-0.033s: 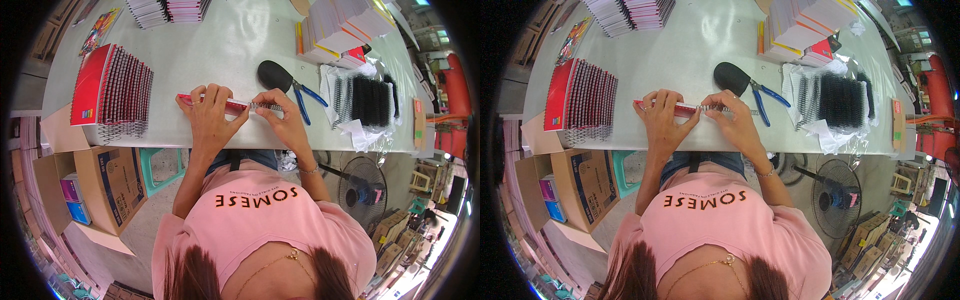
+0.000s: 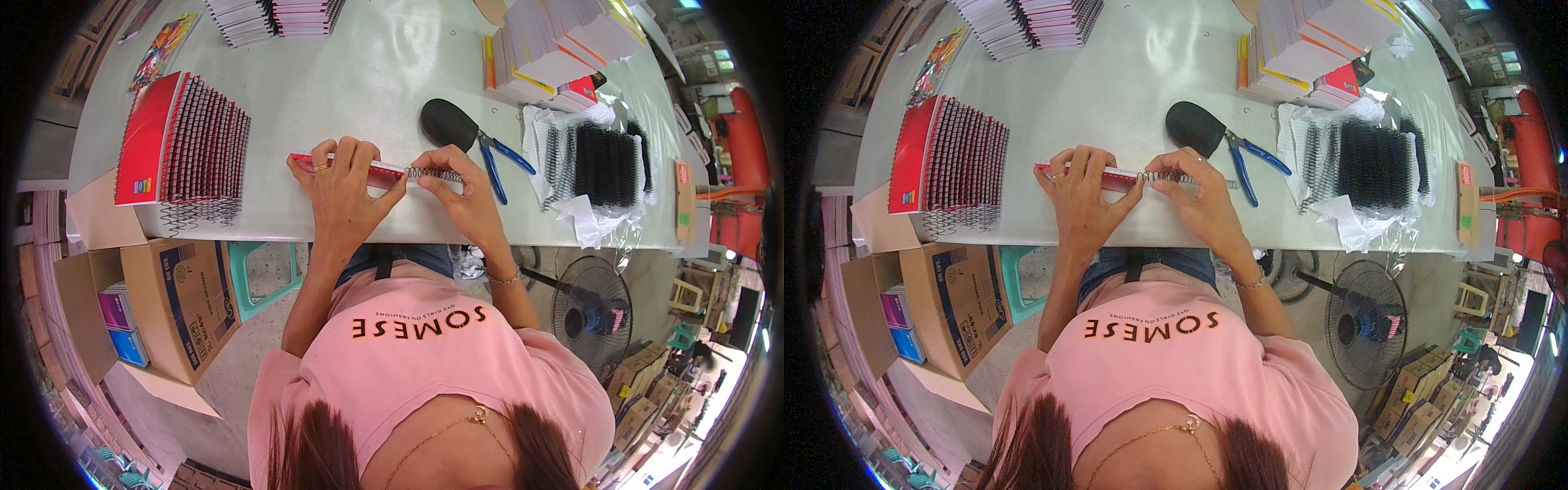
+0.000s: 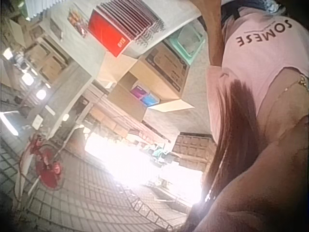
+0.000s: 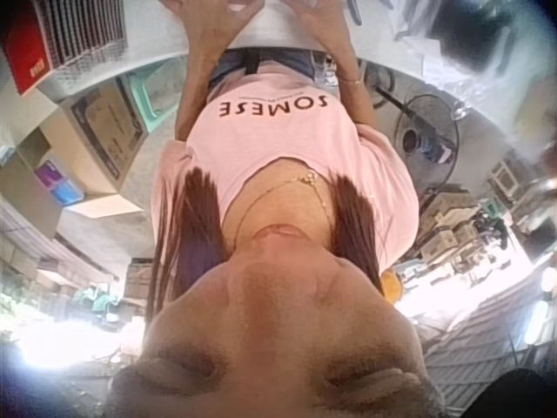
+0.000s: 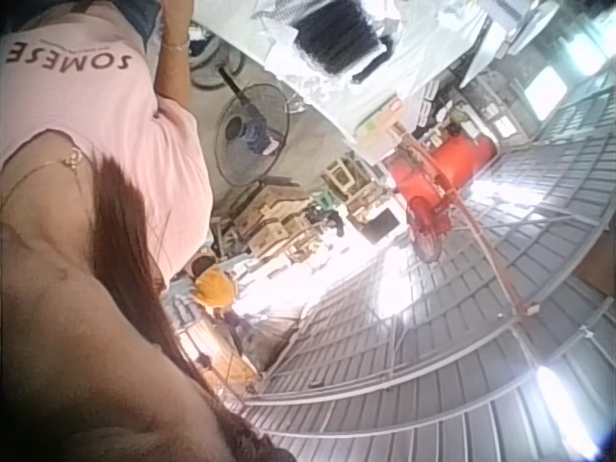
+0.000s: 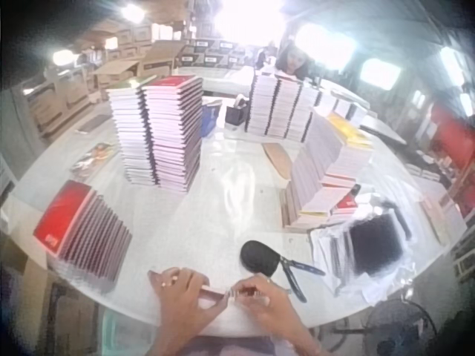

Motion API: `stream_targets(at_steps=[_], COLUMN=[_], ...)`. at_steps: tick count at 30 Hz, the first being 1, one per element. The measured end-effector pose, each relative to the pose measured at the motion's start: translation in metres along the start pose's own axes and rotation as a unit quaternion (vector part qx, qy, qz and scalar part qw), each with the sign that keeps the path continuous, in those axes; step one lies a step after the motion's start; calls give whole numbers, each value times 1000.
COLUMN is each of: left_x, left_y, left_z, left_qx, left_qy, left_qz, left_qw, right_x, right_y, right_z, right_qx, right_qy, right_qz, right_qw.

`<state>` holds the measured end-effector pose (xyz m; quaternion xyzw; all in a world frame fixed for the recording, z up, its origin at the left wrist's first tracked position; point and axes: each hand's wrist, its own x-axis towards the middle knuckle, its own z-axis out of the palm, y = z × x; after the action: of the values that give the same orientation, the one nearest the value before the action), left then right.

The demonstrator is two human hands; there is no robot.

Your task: The person assembles spiral-bound notebooks by inserting a metal coil into the punched holes of a red cover and pages, then uses pliers to secure the ends. The finished notebooks are stacked on the table.

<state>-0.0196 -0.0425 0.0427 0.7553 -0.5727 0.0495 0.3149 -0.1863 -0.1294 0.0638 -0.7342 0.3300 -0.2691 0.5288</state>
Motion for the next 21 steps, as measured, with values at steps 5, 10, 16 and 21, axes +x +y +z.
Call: stream_targets(at_steps=[5, 10, 16, 21], left_x=[0, 1, 2, 2], left_y=[-1, 0, 2, 0], left_z=[0, 1, -2, 1], left_qx=[4, 14, 16, 12], left_qy=[-4, 3, -4, 7], left_qz=[4, 2, 1, 5], left_qw=[1000, 1000, 1000, 1000], right_x=[0, 1, 5, 3], right_y=[-4, -3, 3, 2], right_z=[0, 3, 3, 10], right_qx=[-36, -28, -41, -30], right_qy=[-31, 45, 64, 52], right_qz=[-46, -56, -55, -47], right_qw=[998, 997, 996, 997])
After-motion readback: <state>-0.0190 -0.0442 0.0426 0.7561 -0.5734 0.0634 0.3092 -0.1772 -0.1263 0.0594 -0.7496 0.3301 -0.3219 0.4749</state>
